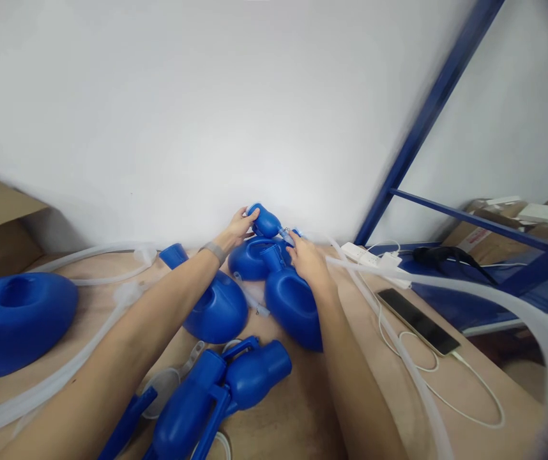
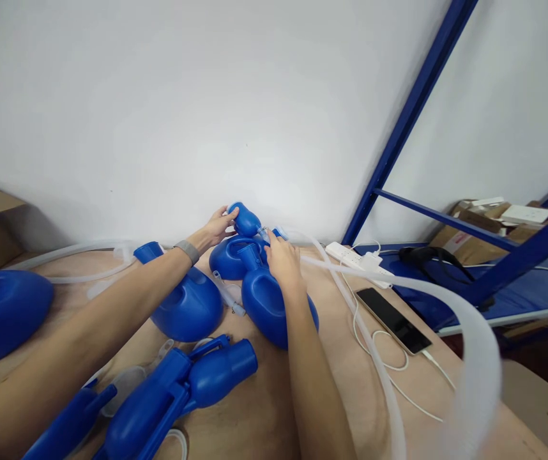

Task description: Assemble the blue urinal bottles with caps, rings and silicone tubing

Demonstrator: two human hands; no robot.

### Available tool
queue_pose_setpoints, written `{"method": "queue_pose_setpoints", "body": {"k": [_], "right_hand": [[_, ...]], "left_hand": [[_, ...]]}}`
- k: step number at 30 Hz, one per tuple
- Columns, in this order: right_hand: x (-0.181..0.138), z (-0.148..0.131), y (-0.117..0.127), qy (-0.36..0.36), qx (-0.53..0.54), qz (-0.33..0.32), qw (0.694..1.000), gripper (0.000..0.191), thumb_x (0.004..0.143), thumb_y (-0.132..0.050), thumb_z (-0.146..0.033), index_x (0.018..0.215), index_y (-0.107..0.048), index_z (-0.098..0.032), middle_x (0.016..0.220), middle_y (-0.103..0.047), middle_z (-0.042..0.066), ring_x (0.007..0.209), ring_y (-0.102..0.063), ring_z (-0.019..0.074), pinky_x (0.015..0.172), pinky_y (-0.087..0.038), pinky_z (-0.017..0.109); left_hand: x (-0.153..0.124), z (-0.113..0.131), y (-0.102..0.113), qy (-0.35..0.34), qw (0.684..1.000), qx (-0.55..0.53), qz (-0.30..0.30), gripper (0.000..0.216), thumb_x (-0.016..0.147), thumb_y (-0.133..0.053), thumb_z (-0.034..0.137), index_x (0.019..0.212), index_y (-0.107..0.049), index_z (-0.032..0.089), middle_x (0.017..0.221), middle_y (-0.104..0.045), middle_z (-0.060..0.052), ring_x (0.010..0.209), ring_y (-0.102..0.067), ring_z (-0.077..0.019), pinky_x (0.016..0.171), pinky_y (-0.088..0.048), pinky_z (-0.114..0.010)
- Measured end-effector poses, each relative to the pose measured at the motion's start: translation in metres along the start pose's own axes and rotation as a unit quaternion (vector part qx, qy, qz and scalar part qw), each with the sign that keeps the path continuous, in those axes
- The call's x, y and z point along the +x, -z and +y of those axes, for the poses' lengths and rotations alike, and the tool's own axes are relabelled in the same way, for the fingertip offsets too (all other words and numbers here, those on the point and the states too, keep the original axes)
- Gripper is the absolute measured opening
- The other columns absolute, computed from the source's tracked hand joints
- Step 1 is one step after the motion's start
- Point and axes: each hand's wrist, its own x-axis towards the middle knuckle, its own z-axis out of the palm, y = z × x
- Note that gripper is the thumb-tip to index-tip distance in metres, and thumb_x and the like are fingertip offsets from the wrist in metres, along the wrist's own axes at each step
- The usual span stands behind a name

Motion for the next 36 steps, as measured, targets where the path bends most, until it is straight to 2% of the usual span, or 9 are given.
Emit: {"method": "queue_pose_setpoints", "body": {"k": [5,9,12,15,21,25,29,32,36], "right_hand": [[0.001,-0.002,-0.002,0.021,0.004,0.034,0.999,0.065,0.105,-0.054,-0.035,0.163,-0.04,-0.01,0.156,-0.058,0.022,0.146,-0.051,0.0401,0.124,-0.035,0.057],[0.001,-0.004,0.01,0.061,0.097,0.213,0.97,0.101,0.095,-0.069,-0.059,0.168,-0.021,-0.008,0.163,-0.047,0.028,0.15,-0.047,0.04,0.123,-0.039,0.058],[-0.009,-0.012,0.038,0.112,0.13,0.318,0.932,0.106,0.085,-0.074,-0.073,0.165,-0.032,-0.018,0.154,-0.058,0.022,0.137,-0.06,0.0383,0.113,-0.05,0.055],[-0.029,-0.025,0.072,0.126,0.092,0.365,0.918,0.081,0.087,-0.072,-0.071,0.151,-0.056,-0.025,0.133,-0.071,0.015,0.119,-0.07,0.0354,0.102,-0.057,0.048],[-0.061,-0.044,0.105,0.157,0.03,0.329,0.931,0.064,0.089,-0.074,-0.062,0.142,-0.068,-0.027,0.113,-0.077,0.009,0.094,-0.074,0.0304,0.083,-0.058,0.04],[-0.064,-0.045,0.104,0.196,0.005,0.269,0.943,0.068,0.086,-0.076,-0.064,0.142,-0.069,-0.027,0.107,-0.078,0.008,0.086,-0.074,0.0284,0.076,-0.055,0.037],[-0.067,-0.039,0.108,0.253,-0.011,0.172,0.952,0.067,0.081,-0.083,-0.06,0.139,-0.071,-0.028,0.108,-0.08,0.006,0.09,-0.076,0.0284,0.074,-0.055,0.035],[-0.074,-0.027,0.119,0.287,-0.012,0.133,0.949,0.061,0.08,-0.085,-0.057,0.134,-0.073,-0.028,0.112,-0.081,0.005,0.095,-0.077,0.0296,0.078,-0.058,0.037],[-0.092,-0.012,0.139,0.297,0.091,0.198,0.93,0.06,0.083,-0.086,-0.054,0.135,-0.072,-0.028,0.12,-0.079,0.006,0.101,-0.076,0.0283,0.087,-0.061,0.037]], "left_hand": [[-0.007,0.024,0.0,-0.078,0.996,0.003,0.039,0.049,0.091,-0.082,0.044,0.132,-0.059,0.027,0.135,-0.061,-0.013,0.115,-0.064,-0.0248,0.088,-0.058,-0.039],[-0.033,0.054,-0.012,-0.179,0.984,0.009,0.009,0.048,0.087,-0.086,0.037,0.129,-0.067,0.023,0.125,-0.067,-0.008,0.101,-0.066,-0.0172,0.083,-0.057,-0.027],[-0.07,0.073,-0.021,-0.298,0.947,0.033,-0.116,0.053,0.086,-0.086,0.045,0.131,-0.072,0.022,0.119,-0.072,-0.008,0.09,-0.068,-0.0168,0.078,-0.059,-0.026],[-0.113,0.092,-0.019,-0.343,0.923,0.064,-0.162,0.066,0.088,-0.083,0.047,0.147,-0.064,0.024,0.124,-0.073,-0.008,0.097,-0.072,-0.0202,0.085,-0.061,-0.031],[-0.163,0.122,0.008,-0.317,0.905,0.229,-0.17,0.037,0.095,-0.061,0.013,0.129,-0.076,0.017,0.103,-0.079,-0.006,0.097,-0.077,-0.0261,0.094,-0.062,-0.039],[-0.176,0.123,0.032,-0.347,0.801,0.466,-0.142,0.048,0.086,-0.048,-0.002,0.118,-0.075,0.02,0.094,-0.079,-0.005,0.093,-0.077,-0.0272,0.09,-0.061,-0.037],[-0.187,0.123,0.066,-0.326,0.7,0.607,-0.189,0.05,0.087,-0.05,0.003,0.127,-0.07,0.023,0.093,-0.078,-0.009,0.088,-0.075,-0.0295,0.091,-0.057,-0.041],[-0.195,0.136,0.103,-0.306,0.707,0.599,-0.215,0.052,0.088,-0.054,0.01,0.136,-0.068,0.026,0.101,-0.079,-0.01,0.095,-0.075,-0.0298,0.095,-0.054,-0.041],[-0.216,0.164,0.166,-0.285,0.703,0.635,-0.148,0.062,0.089,-0.047,0.018,0.147,-0.064,0.029,0.103,-0.081,-0.005,0.082,-0.072,-0.0227,0.087,-0.053,-0.033]]}}
